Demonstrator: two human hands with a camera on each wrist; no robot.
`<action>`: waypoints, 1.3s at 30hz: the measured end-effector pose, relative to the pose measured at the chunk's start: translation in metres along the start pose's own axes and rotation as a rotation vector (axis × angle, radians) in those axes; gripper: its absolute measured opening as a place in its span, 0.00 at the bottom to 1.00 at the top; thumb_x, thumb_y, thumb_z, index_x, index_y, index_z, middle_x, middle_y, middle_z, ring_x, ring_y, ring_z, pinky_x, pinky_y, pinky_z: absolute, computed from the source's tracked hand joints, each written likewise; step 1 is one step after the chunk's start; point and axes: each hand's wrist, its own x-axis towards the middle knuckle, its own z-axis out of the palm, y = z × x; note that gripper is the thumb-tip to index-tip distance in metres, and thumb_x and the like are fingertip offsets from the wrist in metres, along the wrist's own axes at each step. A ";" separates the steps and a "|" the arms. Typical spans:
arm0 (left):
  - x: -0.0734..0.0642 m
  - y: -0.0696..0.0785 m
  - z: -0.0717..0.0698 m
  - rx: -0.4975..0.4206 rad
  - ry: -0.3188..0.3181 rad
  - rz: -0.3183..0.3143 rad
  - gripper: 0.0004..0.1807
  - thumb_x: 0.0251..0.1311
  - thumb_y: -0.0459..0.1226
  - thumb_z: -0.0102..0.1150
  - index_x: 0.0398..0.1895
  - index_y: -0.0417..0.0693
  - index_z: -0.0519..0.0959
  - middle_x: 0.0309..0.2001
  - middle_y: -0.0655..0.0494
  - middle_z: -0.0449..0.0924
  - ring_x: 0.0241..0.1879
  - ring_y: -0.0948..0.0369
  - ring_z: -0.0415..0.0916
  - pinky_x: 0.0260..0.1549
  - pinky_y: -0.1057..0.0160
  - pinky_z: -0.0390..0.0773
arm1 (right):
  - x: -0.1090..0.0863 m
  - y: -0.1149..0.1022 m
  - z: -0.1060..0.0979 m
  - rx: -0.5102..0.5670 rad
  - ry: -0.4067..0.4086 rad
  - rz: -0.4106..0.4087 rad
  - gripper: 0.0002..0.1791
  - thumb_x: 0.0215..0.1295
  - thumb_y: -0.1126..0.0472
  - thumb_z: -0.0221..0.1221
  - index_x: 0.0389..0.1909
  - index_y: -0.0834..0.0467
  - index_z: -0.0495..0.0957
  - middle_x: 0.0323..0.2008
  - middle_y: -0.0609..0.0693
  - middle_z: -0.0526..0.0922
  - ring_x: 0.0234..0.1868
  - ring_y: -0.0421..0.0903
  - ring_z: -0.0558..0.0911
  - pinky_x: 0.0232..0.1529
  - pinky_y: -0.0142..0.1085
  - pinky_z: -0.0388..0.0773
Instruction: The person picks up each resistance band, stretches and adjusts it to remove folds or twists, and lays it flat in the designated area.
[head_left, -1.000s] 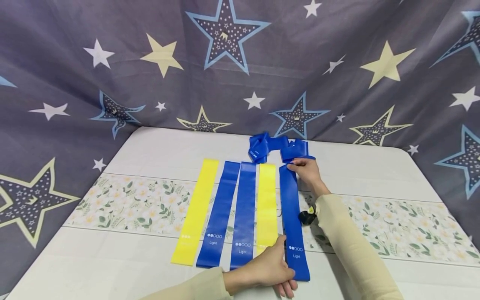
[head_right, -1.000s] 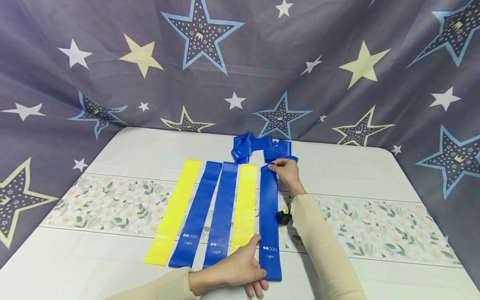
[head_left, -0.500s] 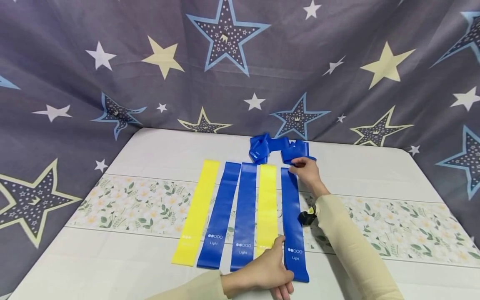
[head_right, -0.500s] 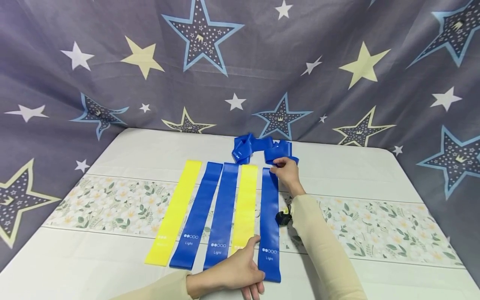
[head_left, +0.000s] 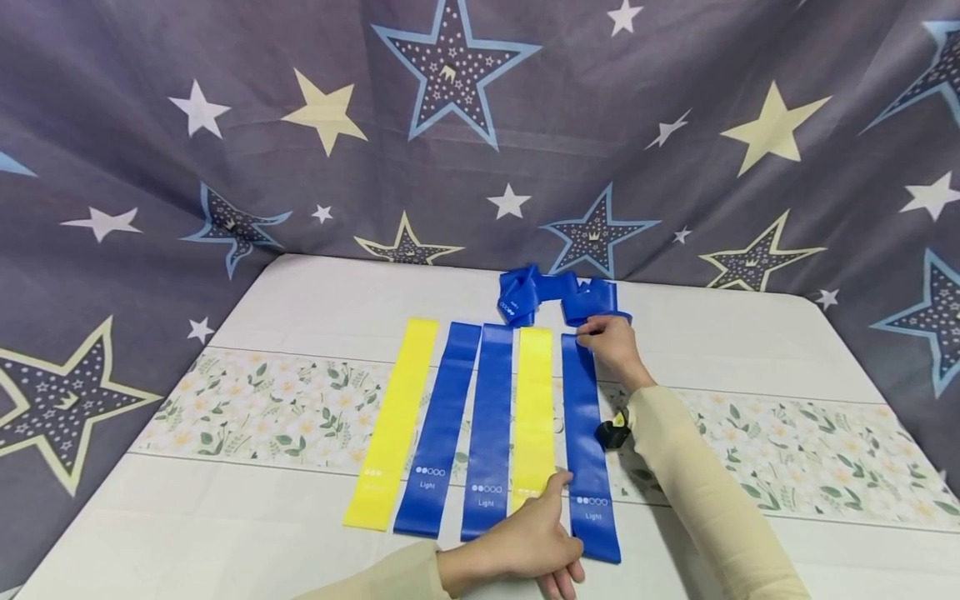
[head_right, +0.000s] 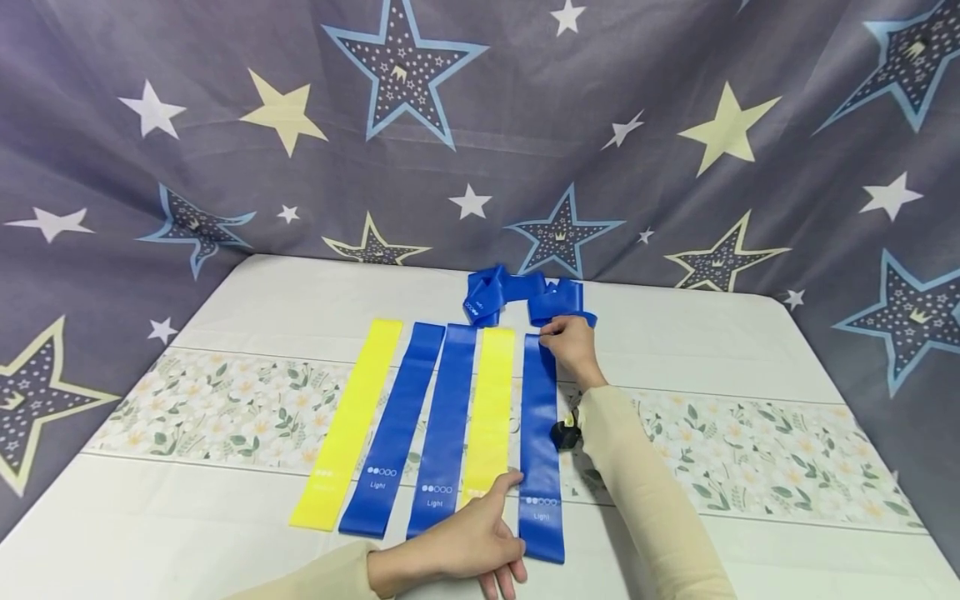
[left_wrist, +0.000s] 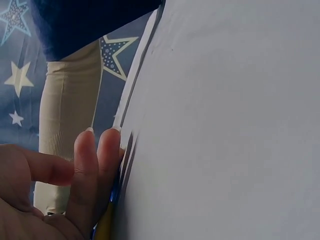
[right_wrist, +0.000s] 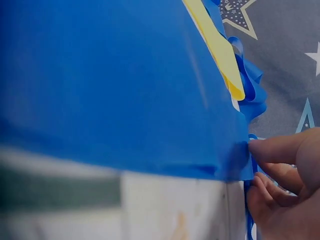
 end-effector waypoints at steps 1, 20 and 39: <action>0.000 0.000 0.000 -0.006 -0.001 0.000 0.42 0.58 0.27 0.51 0.73 0.44 0.44 0.19 0.48 0.82 0.13 0.57 0.78 0.12 0.61 0.77 | 0.000 0.000 0.000 -0.006 0.001 0.003 0.11 0.60 0.67 0.60 0.41 0.68 0.82 0.60 0.62 0.75 0.64 0.58 0.71 0.61 0.48 0.71; -0.005 0.008 -0.016 -0.011 -0.008 0.102 0.22 0.64 0.30 0.48 0.60 0.47 0.61 0.23 0.42 0.83 0.12 0.64 0.72 0.06 0.69 0.66 | -0.008 -0.010 -0.008 0.217 0.063 0.119 0.14 0.66 0.63 0.54 0.48 0.64 0.80 0.51 0.60 0.78 0.49 0.53 0.77 0.50 0.40 0.75; 0.013 0.021 -0.056 0.053 0.145 0.186 0.14 0.62 0.28 0.46 0.52 0.35 0.68 0.31 0.39 0.84 0.21 0.52 0.82 0.13 0.66 0.75 | -0.019 -0.021 -0.025 0.465 0.078 0.080 0.15 0.68 0.66 0.53 0.50 0.72 0.74 0.32 0.46 0.77 0.31 0.37 0.79 0.44 0.34 0.80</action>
